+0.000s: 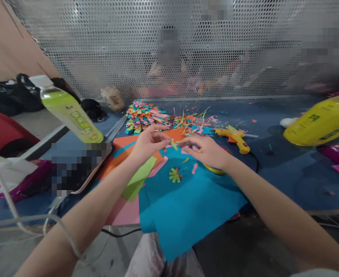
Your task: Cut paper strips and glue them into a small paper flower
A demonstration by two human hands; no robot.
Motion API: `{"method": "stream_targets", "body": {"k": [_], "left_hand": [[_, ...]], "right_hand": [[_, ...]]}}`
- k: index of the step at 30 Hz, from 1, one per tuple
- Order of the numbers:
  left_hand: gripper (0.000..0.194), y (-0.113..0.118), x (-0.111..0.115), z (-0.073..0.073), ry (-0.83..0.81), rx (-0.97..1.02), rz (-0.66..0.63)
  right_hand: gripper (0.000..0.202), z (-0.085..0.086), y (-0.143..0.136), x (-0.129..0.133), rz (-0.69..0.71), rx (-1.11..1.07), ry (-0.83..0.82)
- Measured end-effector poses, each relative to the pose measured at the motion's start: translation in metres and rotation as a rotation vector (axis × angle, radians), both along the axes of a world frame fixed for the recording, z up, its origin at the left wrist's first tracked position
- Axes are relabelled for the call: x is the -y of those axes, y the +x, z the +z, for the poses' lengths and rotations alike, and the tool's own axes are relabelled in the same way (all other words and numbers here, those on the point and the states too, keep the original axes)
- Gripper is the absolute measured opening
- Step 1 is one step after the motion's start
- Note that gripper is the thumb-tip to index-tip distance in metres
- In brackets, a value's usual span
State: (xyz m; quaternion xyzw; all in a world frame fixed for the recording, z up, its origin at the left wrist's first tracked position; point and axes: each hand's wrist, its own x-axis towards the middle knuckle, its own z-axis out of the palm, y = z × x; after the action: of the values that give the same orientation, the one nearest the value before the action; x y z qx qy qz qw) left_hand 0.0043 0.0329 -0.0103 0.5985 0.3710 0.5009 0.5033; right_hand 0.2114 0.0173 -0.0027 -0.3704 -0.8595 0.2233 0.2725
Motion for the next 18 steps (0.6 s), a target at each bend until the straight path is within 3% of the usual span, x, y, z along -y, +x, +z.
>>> {"method": "stream_targets", "body": {"k": [5,10,14,16,18], "left_hand": [[0.046,0.005,0.008,0.001,0.01,-0.019,-0.097],[0.05,0.004,0.011,-0.002,0.031,-0.132,-0.144],[0.041,0.003,0.009,-0.004,0.051,-0.185,-0.118],[0.037,0.002,0.006,-0.005,0.052,-0.166,-0.062],[0.037,0.001,0.004,-0.005,0.041,-0.129,-0.006]], "right_hand": [[0.014,-0.003,-0.007,0.003,-0.049,-0.127,-0.163],[0.011,-0.007,-0.006,0.002,-0.005,-0.07,-0.079],[0.012,-0.003,0.001,-0.002,-0.032,0.044,-0.035],[0.013,0.005,0.011,-0.005,-0.096,0.113,-0.006],[0.015,0.013,0.026,-0.011,-0.262,0.192,0.046]]}}
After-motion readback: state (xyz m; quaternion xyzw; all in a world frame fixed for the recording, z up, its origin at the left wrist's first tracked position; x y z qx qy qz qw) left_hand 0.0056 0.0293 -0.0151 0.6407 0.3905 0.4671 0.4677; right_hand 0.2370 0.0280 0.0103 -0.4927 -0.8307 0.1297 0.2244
